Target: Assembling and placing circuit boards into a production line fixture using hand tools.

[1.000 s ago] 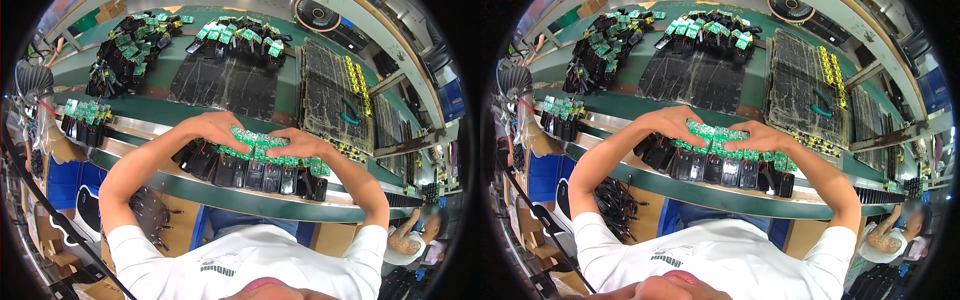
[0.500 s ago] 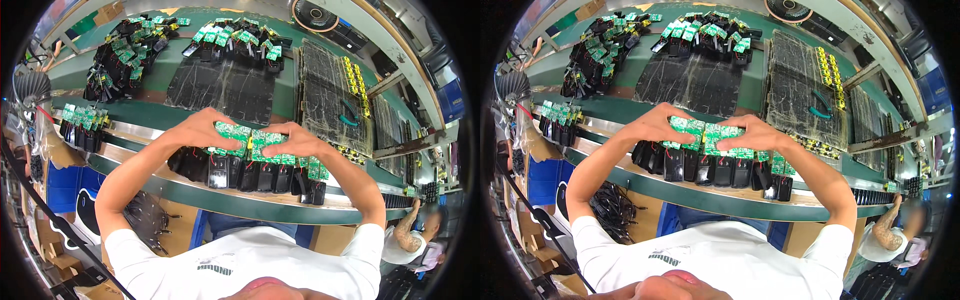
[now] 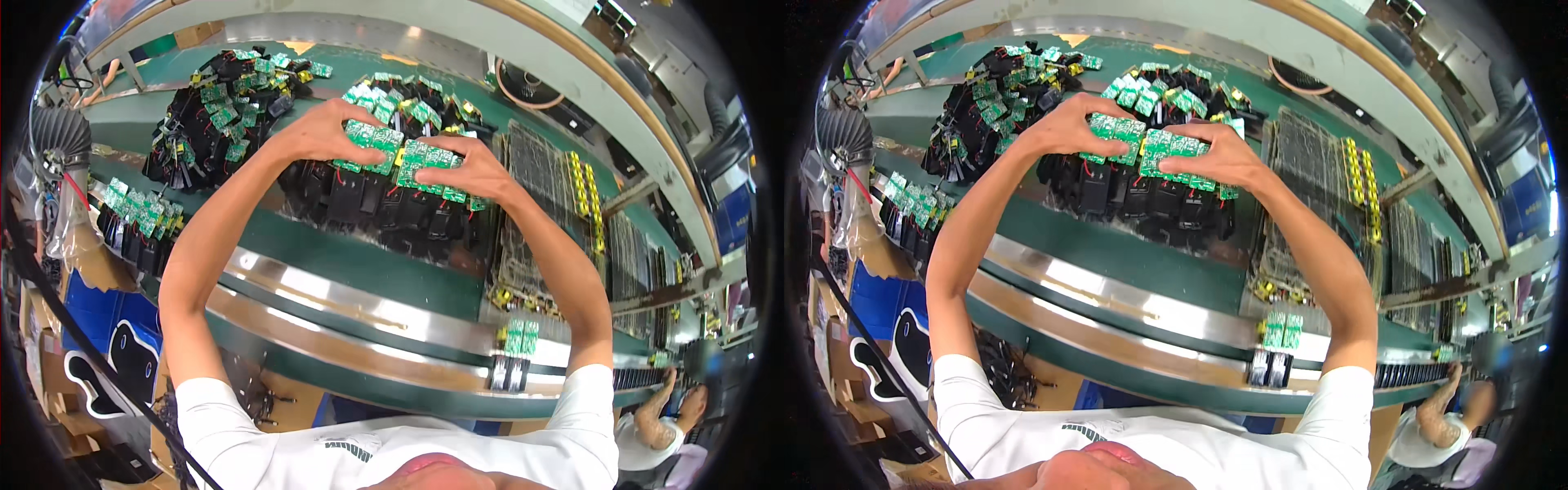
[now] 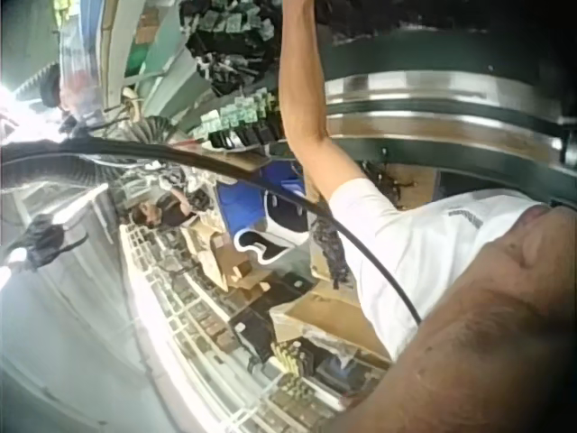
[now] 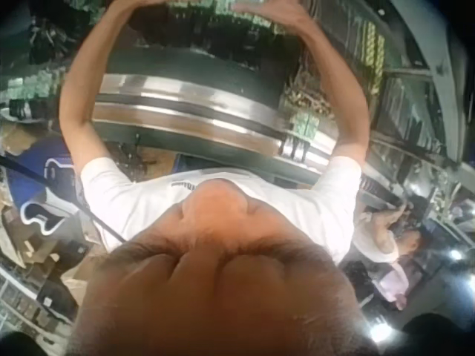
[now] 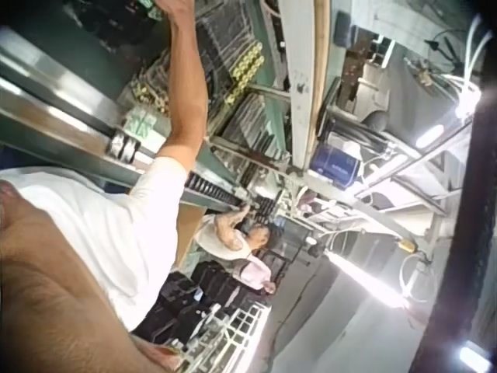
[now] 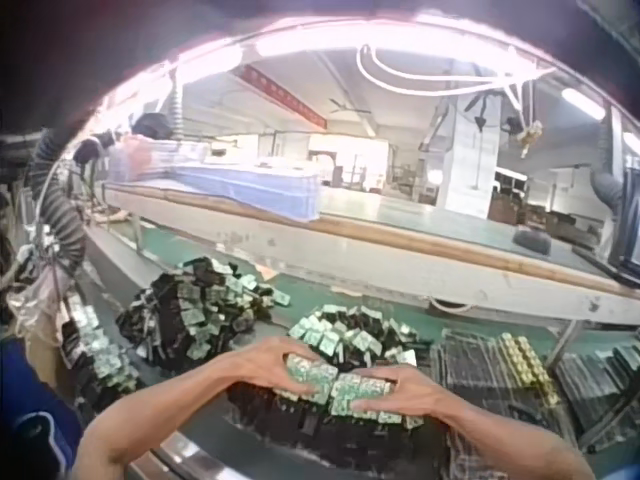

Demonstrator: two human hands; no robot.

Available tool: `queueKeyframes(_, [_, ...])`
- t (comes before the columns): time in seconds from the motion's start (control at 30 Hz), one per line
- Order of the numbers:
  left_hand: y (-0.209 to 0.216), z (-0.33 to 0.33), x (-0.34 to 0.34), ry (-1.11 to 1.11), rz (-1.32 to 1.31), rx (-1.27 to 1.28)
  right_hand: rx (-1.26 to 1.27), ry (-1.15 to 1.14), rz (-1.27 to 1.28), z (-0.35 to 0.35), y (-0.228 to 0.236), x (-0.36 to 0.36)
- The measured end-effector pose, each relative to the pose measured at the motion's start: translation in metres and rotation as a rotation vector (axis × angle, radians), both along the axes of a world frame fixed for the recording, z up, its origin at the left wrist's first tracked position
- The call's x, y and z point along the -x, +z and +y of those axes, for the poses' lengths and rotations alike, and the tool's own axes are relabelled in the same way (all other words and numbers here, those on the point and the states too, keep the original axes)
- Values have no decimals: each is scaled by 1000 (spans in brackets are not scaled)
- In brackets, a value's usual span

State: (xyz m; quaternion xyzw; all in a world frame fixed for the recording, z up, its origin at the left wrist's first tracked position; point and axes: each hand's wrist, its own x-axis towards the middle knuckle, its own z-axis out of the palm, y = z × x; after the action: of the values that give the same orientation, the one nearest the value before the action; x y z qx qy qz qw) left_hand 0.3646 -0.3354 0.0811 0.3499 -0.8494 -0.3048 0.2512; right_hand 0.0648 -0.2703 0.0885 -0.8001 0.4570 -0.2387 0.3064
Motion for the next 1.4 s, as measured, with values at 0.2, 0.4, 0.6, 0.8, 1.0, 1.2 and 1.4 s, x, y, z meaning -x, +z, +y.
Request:
queueKeyframes(0.2, [-57,-72,7,132,-35,191,246,-129,209,-68,-48,-4])
queueKeyframes(0.4, [-109,-92,28,247,199,282,458,-208,298,-83,-81,-6])
queueKeyframes(0.6, [-121,-98,47,368,276,540,867,-314,251,-97,-114,-12])
queueKeyframes(0.8, [-120,-99,44,342,311,463,915,-305,255,-91,-112,0])
queueKeyframes(1.0, [-114,-98,27,303,432,295,836,-406,179,-103,-100,17])
queueKeyframes(1.2, [-122,-114,-22,645,286,452,605,-639,359,-182,-90,118])
queueKeyframes(1.4, [-167,-109,-36,596,147,122,151,-565,637,-250,-109,163])
